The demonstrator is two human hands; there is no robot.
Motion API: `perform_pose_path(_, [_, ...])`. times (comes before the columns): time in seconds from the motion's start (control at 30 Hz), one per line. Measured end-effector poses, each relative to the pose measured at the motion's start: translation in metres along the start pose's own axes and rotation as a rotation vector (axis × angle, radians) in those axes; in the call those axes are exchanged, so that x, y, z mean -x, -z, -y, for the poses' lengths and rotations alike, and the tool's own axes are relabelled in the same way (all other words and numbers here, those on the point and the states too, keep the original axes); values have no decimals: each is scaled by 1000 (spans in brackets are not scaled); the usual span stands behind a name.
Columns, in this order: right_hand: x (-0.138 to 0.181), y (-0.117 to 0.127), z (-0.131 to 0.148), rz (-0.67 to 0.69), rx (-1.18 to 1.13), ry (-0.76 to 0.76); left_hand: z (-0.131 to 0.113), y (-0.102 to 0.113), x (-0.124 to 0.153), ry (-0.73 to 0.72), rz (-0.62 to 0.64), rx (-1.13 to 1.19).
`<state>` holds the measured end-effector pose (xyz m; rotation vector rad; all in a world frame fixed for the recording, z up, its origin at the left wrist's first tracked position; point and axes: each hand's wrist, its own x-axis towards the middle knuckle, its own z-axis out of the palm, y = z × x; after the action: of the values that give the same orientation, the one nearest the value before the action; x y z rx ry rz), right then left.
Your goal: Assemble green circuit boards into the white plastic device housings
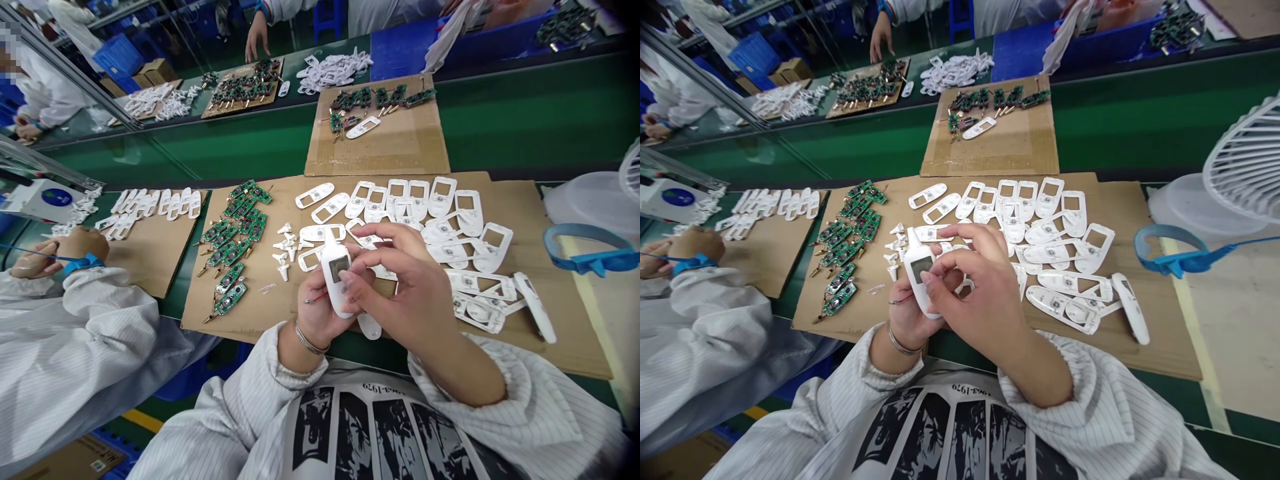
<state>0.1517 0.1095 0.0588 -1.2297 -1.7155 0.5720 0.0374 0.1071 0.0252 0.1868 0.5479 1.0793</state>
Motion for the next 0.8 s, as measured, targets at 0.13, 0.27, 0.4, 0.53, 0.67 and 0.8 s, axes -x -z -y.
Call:
perform_pose_path(0.13, [1, 0, -1, 3, -14, -8, 1, 0, -1, -13, 75, 18])
perform_pose_path(0.27, [0, 0, -1, 4, -15, -14, 2, 0, -2, -8, 81, 15])
perform_pose_path(0.4, [0, 0, -3, 8, -16, -26, 2, -1, -1, -28, 96, 8])
perform_pose_path(0.53, [2, -1, -10, -3, -147, -146, 2, -2, 3, 25, 123, 60])
perform_pose_path(0.67, [1, -3, -18, 118, -493, -388, 4, -1, 6, 99, 115, 112])
perform_pose_path(0.8, [-1, -3, -19, 161, -571, -448, 6, -1, 6, 121, 138, 179])
